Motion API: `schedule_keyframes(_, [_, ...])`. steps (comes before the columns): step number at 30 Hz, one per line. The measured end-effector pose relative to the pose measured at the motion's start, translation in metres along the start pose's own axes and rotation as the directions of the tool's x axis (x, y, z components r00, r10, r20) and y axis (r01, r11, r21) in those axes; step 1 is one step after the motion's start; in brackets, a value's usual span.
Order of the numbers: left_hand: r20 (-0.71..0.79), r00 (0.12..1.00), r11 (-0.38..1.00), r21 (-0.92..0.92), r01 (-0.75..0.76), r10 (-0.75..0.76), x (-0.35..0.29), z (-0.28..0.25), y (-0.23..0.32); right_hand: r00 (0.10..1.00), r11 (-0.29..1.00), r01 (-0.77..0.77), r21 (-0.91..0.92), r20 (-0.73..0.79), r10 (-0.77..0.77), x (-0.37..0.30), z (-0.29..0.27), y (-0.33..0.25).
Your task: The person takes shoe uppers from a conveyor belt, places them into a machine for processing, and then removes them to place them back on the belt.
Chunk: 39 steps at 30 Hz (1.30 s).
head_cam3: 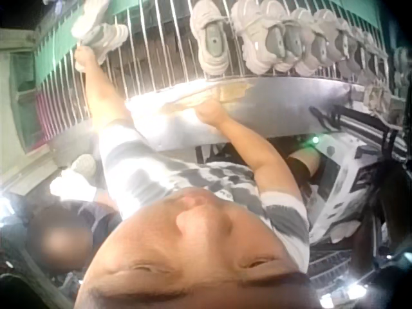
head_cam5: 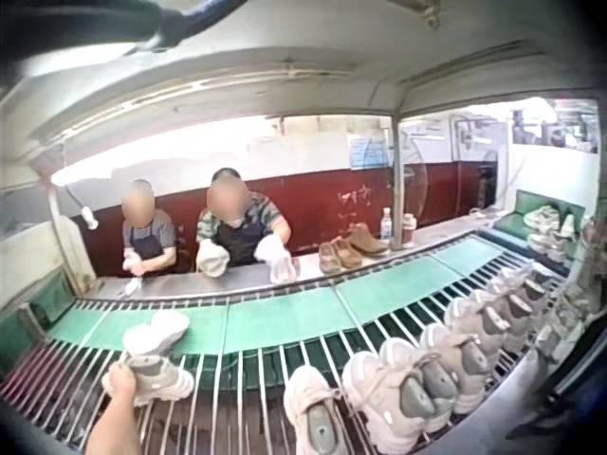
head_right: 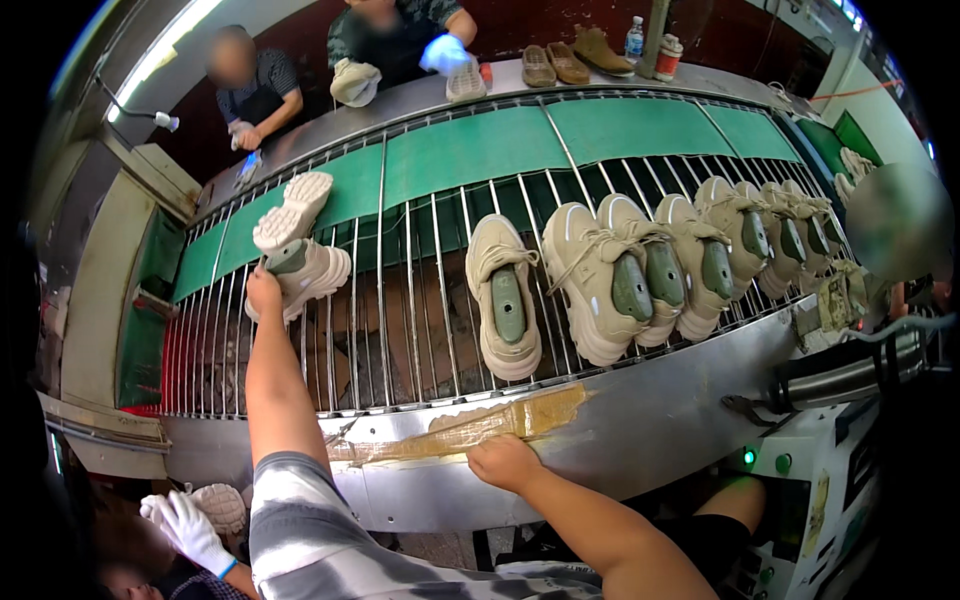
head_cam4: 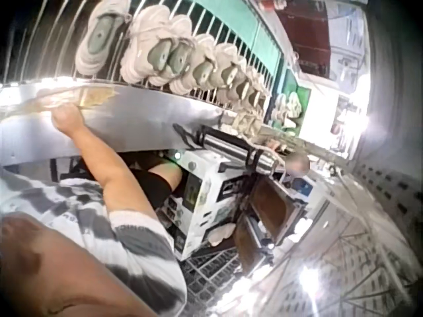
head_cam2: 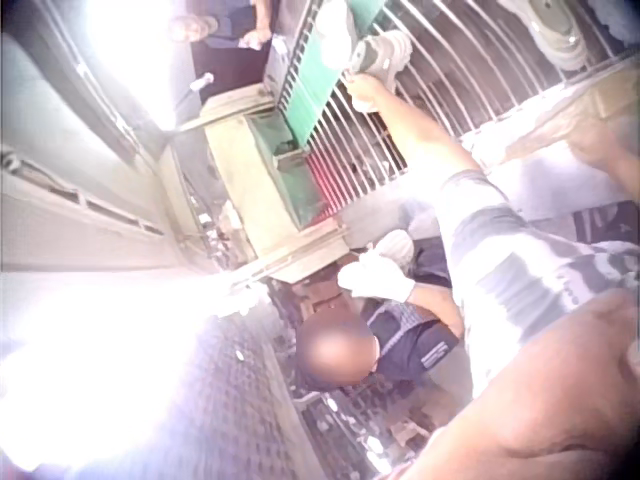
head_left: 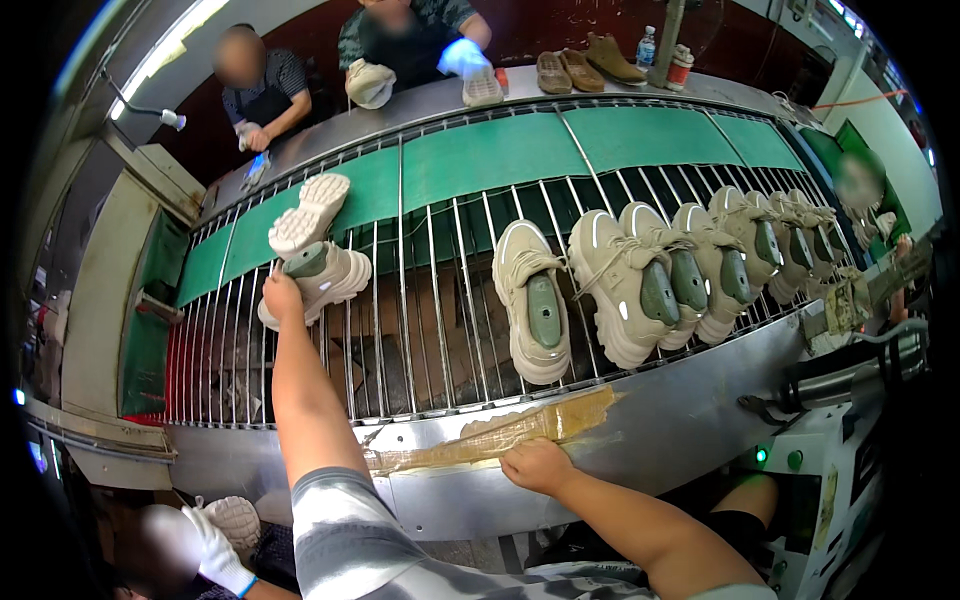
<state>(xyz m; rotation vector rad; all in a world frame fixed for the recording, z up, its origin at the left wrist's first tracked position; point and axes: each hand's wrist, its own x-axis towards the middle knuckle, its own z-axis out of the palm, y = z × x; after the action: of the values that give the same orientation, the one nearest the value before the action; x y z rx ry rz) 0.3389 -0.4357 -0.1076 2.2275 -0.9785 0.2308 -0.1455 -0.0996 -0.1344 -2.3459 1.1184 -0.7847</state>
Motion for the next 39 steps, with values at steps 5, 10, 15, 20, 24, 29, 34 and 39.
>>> schedule_keyframes(5, [-0.098,0.994,0.992,0.126,-0.031,0.044,-0.032,-0.040,-0.038,1.000,1.000,-0.004,-0.011,-0.012,0.004,-0.004,0.004,-0.002])
schedule_keyframes(10, [0.036,0.999,0.845,-0.533,0.050,-0.036,-0.100,-0.100,-0.029,1.000,1.000,0.010,-0.008,-0.022,-0.010,-0.006,0.011,0.001])
schedule_keyframes(15, [0.120,0.980,0.760,-0.648,-0.047,0.162,-0.195,-0.279,0.047,0.966,0.966,-0.255,0.042,0.065,0.252,-0.011,0.003,-0.016])
schedule_keyframes(20, [0.387,0.833,0.326,-0.907,0.267,0.395,-0.294,-0.421,0.136,0.575,-0.235,-0.648,0.725,0.668,0.473,-0.030,-0.020,-0.015])
schedule_keyframes(24, [0.572,0.677,0.128,-0.799,0.588,0.464,-0.395,-0.433,0.176,0.971,-0.731,-0.205,0.651,0.041,-0.235,-0.117,-0.085,-0.110])
schedule_keyframes(29, [0.612,0.473,0.047,-0.641,0.766,0.634,-0.476,-0.408,0.255,0.955,-0.606,0.238,0.759,-0.069,0.290,-0.188,-0.190,-0.142])
schedule_keyframes(34, [0.447,0.369,0.123,-0.756,0.643,0.815,-0.571,-0.404,0.333,0.900,-0.496,0.370,0.785,-0.170,0.402,-0.263,-0.244,-0.128])
schedule_keyframes(39, [0.129,-0.043,0.125,-0.741,0.660,0.991,-0.633,-0.395,0.338,0.609,-0.152,0.706,0.692,-0.484,0.629,-0.354,-0.294,-0.119])
